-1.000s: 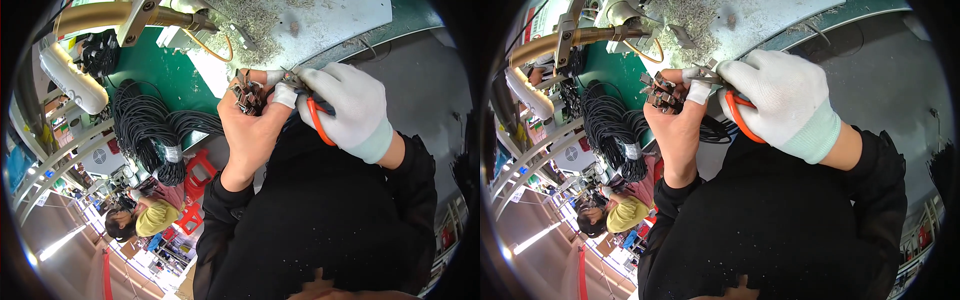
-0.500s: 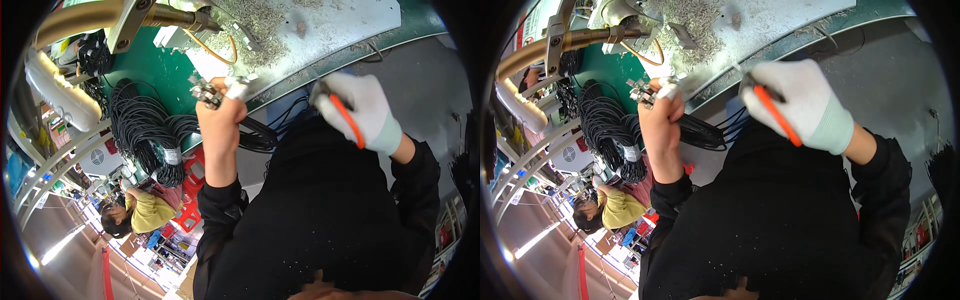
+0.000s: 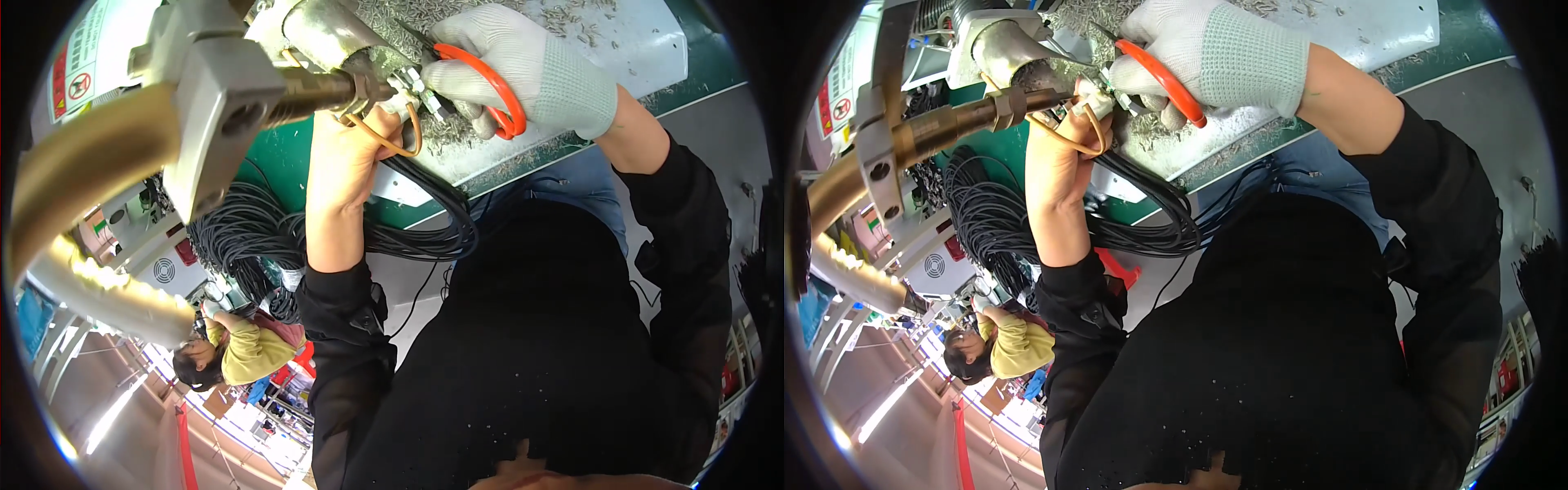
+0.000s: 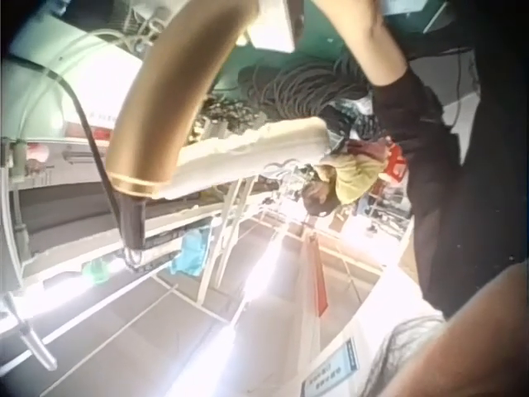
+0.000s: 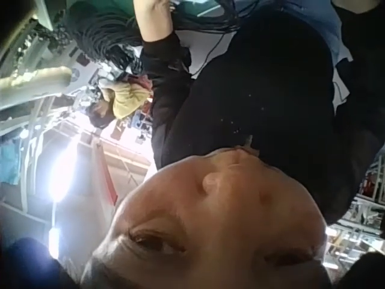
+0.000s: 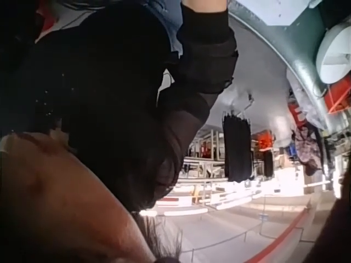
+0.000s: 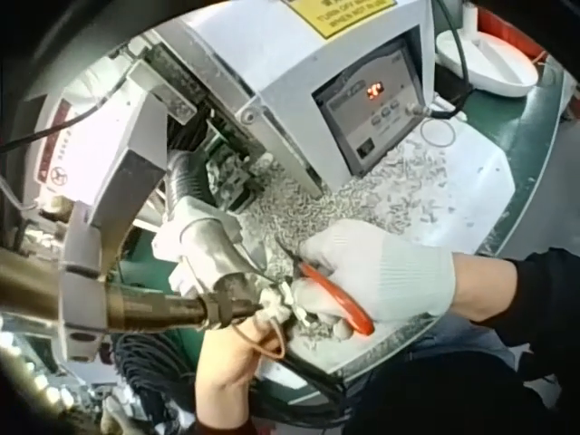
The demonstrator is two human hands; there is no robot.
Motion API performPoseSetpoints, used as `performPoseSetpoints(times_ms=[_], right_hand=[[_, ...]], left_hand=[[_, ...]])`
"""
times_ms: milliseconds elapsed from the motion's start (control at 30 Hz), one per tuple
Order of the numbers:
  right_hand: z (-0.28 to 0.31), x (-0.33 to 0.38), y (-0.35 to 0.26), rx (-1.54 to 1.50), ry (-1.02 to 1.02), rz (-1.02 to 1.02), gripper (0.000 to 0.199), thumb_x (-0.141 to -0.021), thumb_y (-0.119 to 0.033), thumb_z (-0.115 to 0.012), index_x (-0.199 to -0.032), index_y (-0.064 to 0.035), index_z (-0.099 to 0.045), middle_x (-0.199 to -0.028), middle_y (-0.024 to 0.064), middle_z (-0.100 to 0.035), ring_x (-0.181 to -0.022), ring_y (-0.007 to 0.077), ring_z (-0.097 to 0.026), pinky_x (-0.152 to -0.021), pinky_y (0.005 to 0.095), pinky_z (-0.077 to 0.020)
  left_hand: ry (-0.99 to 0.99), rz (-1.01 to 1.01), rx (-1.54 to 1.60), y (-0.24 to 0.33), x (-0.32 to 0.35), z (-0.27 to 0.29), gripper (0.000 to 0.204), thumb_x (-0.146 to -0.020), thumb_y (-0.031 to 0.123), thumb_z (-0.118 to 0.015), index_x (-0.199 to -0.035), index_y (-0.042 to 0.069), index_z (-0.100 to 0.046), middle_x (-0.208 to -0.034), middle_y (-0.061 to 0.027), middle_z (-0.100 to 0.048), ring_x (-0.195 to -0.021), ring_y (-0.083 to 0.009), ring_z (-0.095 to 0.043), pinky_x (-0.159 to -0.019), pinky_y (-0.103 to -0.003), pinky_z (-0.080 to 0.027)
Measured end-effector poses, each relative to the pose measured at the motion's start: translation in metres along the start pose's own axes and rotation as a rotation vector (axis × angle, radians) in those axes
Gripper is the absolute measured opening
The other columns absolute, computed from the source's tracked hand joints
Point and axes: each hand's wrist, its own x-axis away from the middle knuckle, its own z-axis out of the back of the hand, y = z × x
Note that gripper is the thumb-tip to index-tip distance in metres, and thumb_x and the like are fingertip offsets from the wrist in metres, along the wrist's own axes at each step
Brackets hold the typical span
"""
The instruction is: Trimming wires with scissors and inserting components into a manufacturing machine.
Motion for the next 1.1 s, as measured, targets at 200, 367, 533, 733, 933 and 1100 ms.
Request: performPoseSetpoints(times_ms=[200, 367, 533, 733, 933, 1100], right_hand=[[0.0, -0.007, 0.01, 0.283, 0.134, 0.512, 0.035, -0.082, -0.029, -0.062, -0.07, 0.0029, -0.053, -0.059, 0.0191, -0.049, -0.056, 0.0367, -0.054, -0.053, 0.0388, -0.0412], [0.004, -0.008, 0.009, 0.136, -0.001, 0.236, 0.035, -0.081, -0.03, -0.062, -0.07, 0.0022, -0.053, -0.062, 0.0203, -0.049, -0.061, 0.0389, -0.053, -0.056, 0.0396, -0.0417], [-0.007, 0.001, 0.003, 0.097, -0.096, 0.07, 0.026, -0.092, -0.023, -0.057, -0.092, 0.0027, -0.059, -0.054, 0.0028, -0.051, -0.043, 0.0075, -0.053, -0.041, 0.0226, -0.0427], [-0.008, 0.003, -0.012, -0.3, -0.038, -0.278, 0.025, -0.092, -0.02, -0.056, -0.09, 0.0047, -0.06, -0.054, 0.0047, -0.051, -0.043, 0.0101, -0.055, -0.043, 0.0223, -0.0454], [0.006, -0.007, 0.011, 0.101, -0.051, 0.349, 0.036, -0.08, -0.031, -0.064, -0.07, 0.0016, -0.052, -0.065, 0.0202, -0.051, -0.064, 0.0386, -0.054, -0.057, 0.0403, -0.0418], [-0.006, 0.006, 0.013, 0.123, -0.061, 0.186, 0.027, -0.09, -0.021, -0.058, -0.091, 0.0051, -0.06, -0.054, 0.0051, -0.051, -0.043, 0.0114, -0.054, -0.044, 0.0221, -0.0456]], left_hand=[[0.084, -0.011, -0.298, 0.008, 0.006, -0.001, 0.02, -0.081, 0.018, -0.072, -0.084, 0.001, -0.063, -0.07, -0.001, -0.058, -0.065, -0.0099, -0.053, -0.057, -0.024, -0.043], [0.152, -0.041, -0.468, 0.012, 0.012, -0.006, 0.023, -0.079, 0.02, -0.075, -0.088, 0.002, -0.064, -0.077, -0.0017, -0.063, -0.074, -0.0118, -0.058, -0.065, -0.026, -0.047], [0.141, -0.027, -0.418, 0.006, 0.015, -0.003, 0.022, -0.078, 0.018, -0.075, -0.09, 0.003, -0.065, -0.087, -0.0033, -0.065, -0.078, -0.0131, -0.06, -0.069, -0.027, -0.048], [0.111, -0.147, -0.464, 0.001, 0.009, -0.003, 0.029, -0.085, 0.025, -0.07, -0.096, 0.003, -0.055, -0.076, 0.0022, -0.052, -0.061, -0.0052, -0.046, -0.052, -0.02, -0.037], [0.174, -0.074, -0.379, 0.012, 0.016, -0.016, 0.019, -0.083, 0.017, -0.069, -0.09, 0.002, -0.06, -0.078, -0.0004, -0.058, -0.07, -0.01, -0.054, -0.062, -0.026, -0.044], [0.028, -0.186, -0.242, 0.003, 0.007, -0.012, 0.017, -0.086, 0.015, -0.065, -0.083, -0.001, -0.06, -0.071, -0.0046, -0.057, -0.064, -0.0139, -0.054, -0.064, -0.029, -0.046]])
